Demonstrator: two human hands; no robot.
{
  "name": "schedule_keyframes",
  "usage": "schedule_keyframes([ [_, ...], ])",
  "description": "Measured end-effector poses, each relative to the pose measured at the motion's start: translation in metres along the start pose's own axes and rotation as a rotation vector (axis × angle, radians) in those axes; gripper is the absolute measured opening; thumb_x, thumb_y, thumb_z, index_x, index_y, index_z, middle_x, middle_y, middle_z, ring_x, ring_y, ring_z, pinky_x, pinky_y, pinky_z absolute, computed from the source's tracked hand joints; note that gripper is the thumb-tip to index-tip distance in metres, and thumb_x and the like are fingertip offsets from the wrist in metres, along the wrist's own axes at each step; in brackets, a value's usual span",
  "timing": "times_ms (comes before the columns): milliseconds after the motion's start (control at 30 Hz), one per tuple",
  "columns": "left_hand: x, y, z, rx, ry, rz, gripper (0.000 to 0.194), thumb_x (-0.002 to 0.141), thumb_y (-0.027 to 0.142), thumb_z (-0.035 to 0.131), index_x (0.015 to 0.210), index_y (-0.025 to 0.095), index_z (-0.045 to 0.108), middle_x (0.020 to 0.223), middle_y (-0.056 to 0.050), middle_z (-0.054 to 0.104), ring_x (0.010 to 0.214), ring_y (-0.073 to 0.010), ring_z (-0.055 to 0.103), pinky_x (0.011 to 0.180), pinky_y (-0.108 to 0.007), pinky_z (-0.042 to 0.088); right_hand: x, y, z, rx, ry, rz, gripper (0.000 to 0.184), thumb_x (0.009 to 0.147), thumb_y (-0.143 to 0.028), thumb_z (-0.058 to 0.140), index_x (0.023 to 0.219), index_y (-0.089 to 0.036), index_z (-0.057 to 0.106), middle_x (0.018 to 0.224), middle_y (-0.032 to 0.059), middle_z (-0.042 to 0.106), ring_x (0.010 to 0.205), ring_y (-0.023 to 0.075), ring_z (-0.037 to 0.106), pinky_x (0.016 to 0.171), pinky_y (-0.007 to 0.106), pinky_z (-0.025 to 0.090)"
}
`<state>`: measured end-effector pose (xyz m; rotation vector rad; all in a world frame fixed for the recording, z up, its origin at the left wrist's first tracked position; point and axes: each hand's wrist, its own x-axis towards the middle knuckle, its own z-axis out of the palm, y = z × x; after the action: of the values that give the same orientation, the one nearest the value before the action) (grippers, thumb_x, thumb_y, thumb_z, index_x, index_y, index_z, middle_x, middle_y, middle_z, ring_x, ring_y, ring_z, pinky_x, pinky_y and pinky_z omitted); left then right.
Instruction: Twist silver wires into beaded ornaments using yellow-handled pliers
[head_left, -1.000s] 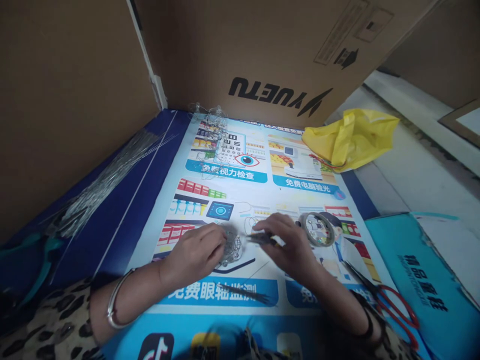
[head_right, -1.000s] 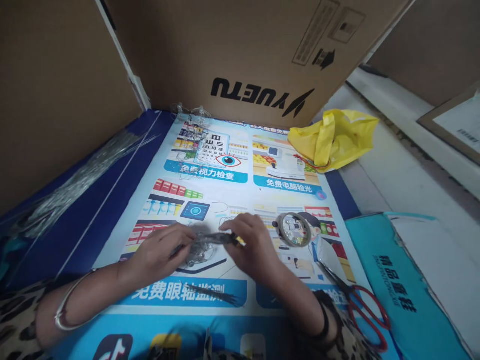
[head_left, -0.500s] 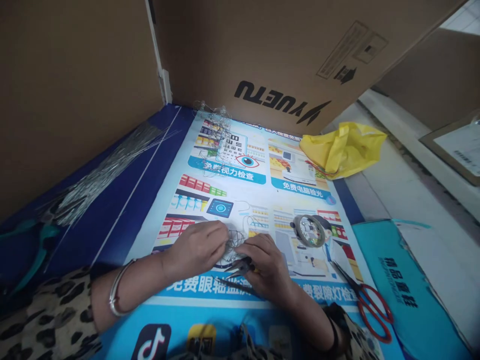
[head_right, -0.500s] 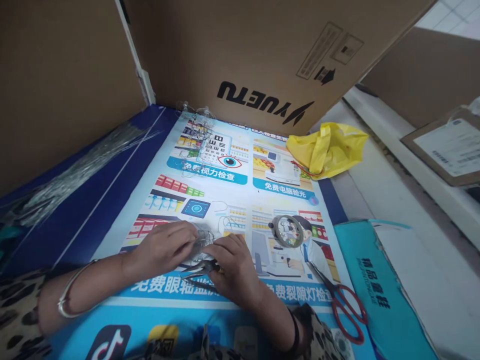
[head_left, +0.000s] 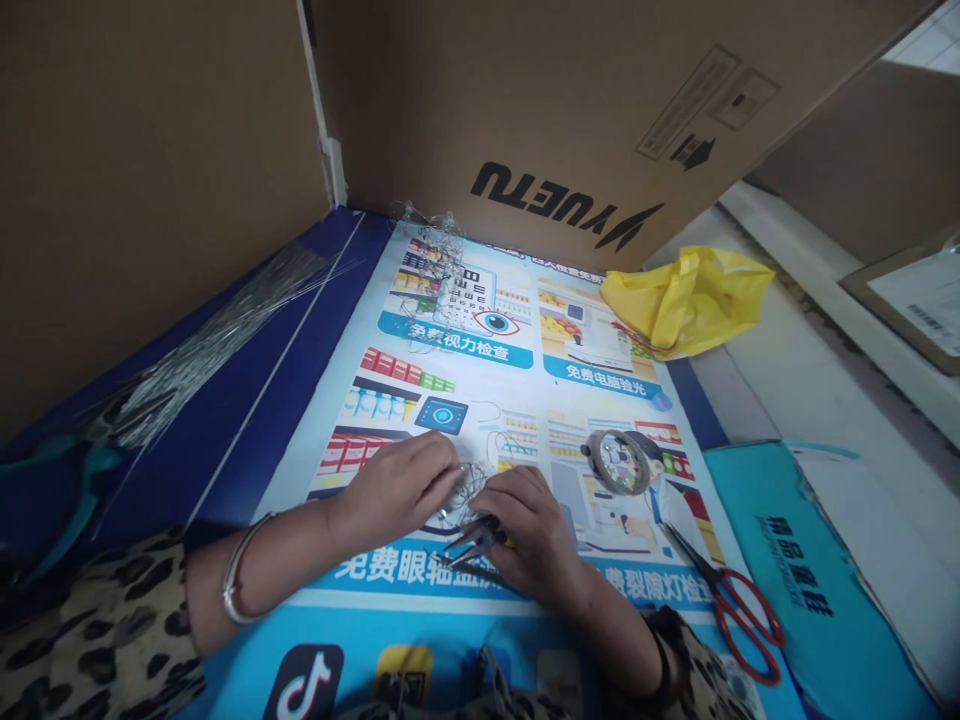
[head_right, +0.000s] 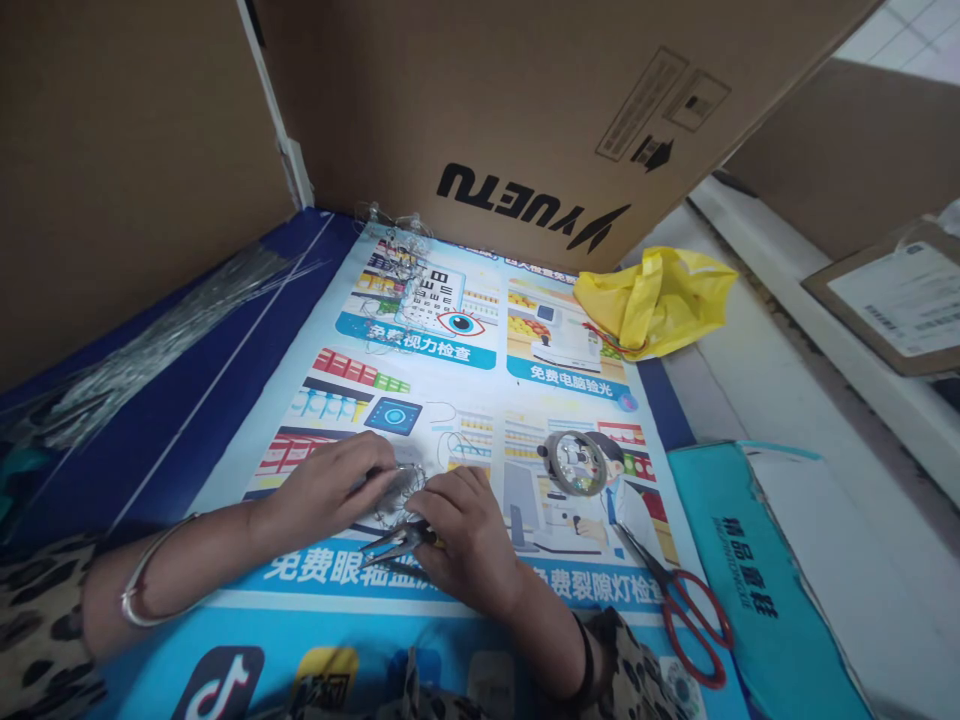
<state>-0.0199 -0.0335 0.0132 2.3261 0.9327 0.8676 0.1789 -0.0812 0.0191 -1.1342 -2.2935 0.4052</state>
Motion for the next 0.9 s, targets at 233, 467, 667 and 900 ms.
schedule_keyframes([
  [233,0.0018,0.0003,-0.0012,0.086,0.08,0.042,0.015,0.09,0.02,0.04,0.078,0.018,0.049,0.071,-0.001,0.056,0.066,-0.014,0.053,0.06,-0.026,0.043,0.0027,-0.0027,-0.0016,-0.034,-0.051,-0.039,0.016,0.073,-0.018,0.055,0.088,-0.02,0.059,0.084,0.0043,0.061,0.079,0.0186,0.051,0.073,0.035,0.038],
  [467,-0.0011,-0.0015,0.0004,0.229,0.084,0.102,0.018,0.091,0.019,0.04,0.076,0.017,0.049,0.07,-0.002,0.056,0.066,-0.0152,0.051,0.059,-0.027,0.042,0.0013,-0.0022,0.0,-0.042,-0.056,-0.039,0.016,0.073,-0.017,0.057,0.089,-0.02,0.059,0.085,0.0042,0.061,0.079,0.0184,0.051,0.073,0.035,0.037],
  [667,-0.0026,-0.0022,0.0005,0.256,0.079,0.156,0.019,0.09,0.013,0.04,0.074,0.017,0.05,0.07,-0.003,0.055,0.067,-0.0155,0.051,0.061,-0.027,0.043,0.0021,-0.0028,-0.0009,-0.015,-0.078,-0.041,0.017,0.073,-0.017,0.057,0.09,-0.02,0.059,0.086,0.0043,0.062,0.079,0.0188,0.05,0.073,0.036,0.037],
  [900,-0.004,-0.0027,0.0001,0.322,0.062,0.202,0.019,0.086,0.008,0.039,0.075,0.015,0.053,0.072,-0.004,0.055,0.07,-0.0171,0.05,0.063,-0.029,0.044,0.0016,-0.0004,0.0003,0.027,-0.04,-0.029,0.019,0.072,-0.016,0.058,0.091,-0.02,0.058,0.087,0.004,0.061,0.08,0.0182,0.052,0.073,0.035,0.038],
])
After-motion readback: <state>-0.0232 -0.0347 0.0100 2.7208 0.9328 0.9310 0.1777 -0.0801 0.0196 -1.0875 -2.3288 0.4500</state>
